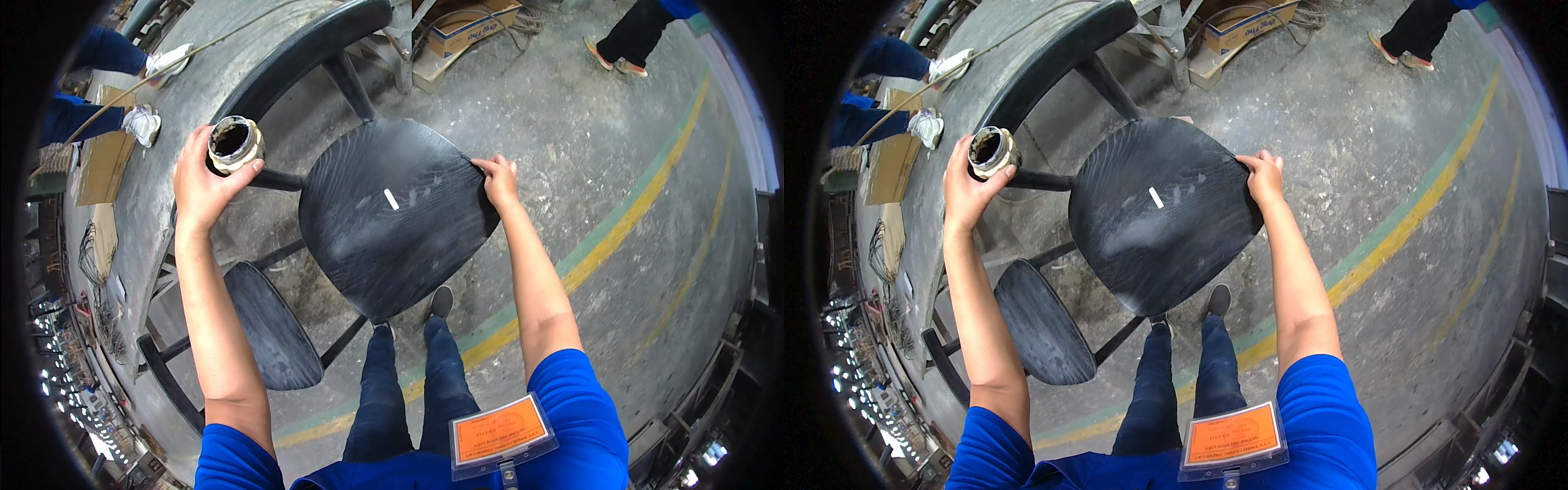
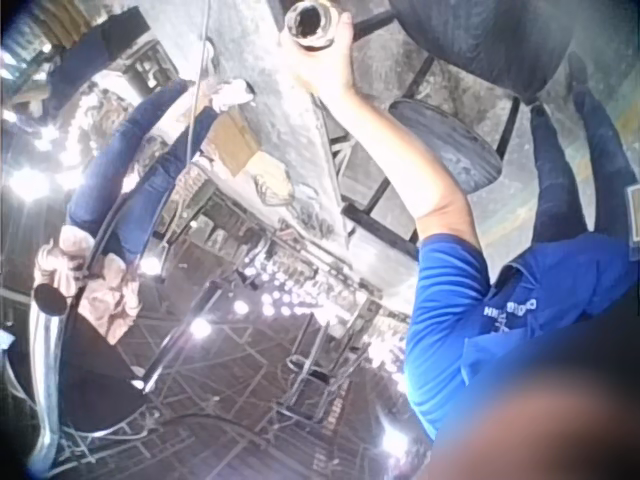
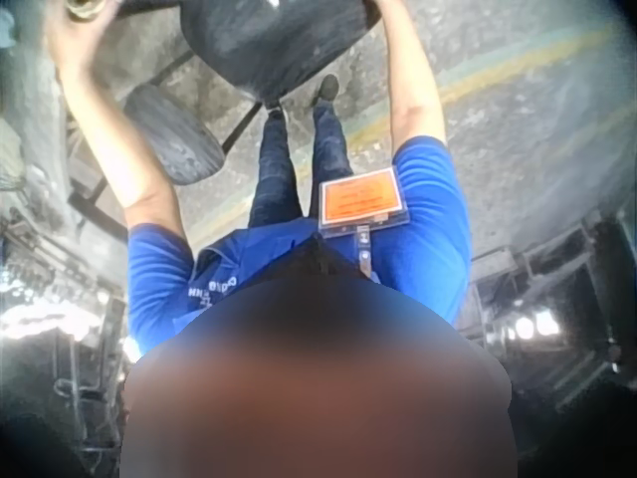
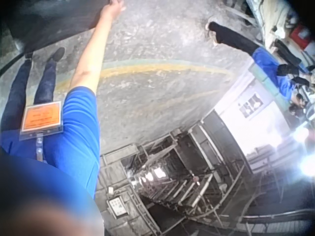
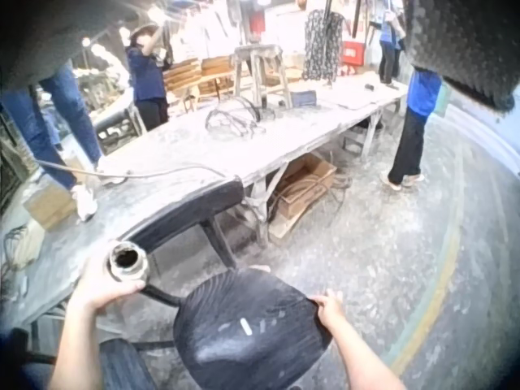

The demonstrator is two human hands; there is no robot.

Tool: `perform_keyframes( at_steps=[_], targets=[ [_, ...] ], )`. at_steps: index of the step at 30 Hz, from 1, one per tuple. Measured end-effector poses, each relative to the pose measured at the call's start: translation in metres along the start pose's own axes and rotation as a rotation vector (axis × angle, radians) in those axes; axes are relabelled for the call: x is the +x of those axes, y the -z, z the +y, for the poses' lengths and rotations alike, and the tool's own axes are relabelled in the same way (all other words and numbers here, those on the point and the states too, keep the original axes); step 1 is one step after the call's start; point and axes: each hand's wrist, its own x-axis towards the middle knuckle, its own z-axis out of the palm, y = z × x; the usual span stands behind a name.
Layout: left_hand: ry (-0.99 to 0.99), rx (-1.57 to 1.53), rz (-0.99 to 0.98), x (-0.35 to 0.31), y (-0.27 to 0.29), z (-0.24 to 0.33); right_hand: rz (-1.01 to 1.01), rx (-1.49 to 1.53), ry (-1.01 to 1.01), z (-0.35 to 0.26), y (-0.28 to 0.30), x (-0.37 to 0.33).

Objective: The person applies a dark finish to the seats of several black chairs using a small tool. They repeatedly dip the tool into a jar and spread the substance across the chair surfaces, moving between chairs as needed.

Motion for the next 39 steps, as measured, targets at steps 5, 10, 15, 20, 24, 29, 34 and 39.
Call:
perform_keyframes(
  at_steps=[5, 10, 15, 20, 24, 29, 34, 39],
  targets=[
    [-0.008, 0.003, 0.000, 0.000, 0.000, 0.000, -0.035, -0.056, 0.023, -0.005, 0.000, -0.009],
    [-0.002, 0.007, -0.016, 0.000, 0.002, 0.003, -0.004, -0.153, 0.077, -0.014, 0.003, -0.014],
    [-0.004, 0.015, 0.003, 0.000, 0.001, 0.001, -0.016, -0.170, 0.080, -0.014, 0.002, -0.018],
    [-0.011, 0.042, 0.016, -0.002, 0.000, 0.001, -0.045, -0.055, 0.089, -0.009, 0.000, -0.016],
    [-0.029, 0.053, 0.009, -0.002, 0.001, 0.000, -0.041, 0.006, 0.023, -0.001, 0.004, -0.001],
    [-0.015, 0.016, -0.005, -0.001, 0.001, 0.000, -0.004, 0.018, 0.067, 0.002, 0.001, -0.001],
    [-0.031, 0.035, -0.001, -0.002, 0.003, 0.003, -0.057, 0.013, 0.104, 0.006, -0.001, -0.005],
    [-0.032, 0.009, 0.016, -0.001, 0.001, 0.000, 0.079, 0.055, 0.052, 0.004, -0.005, -0.006]
  ],
)
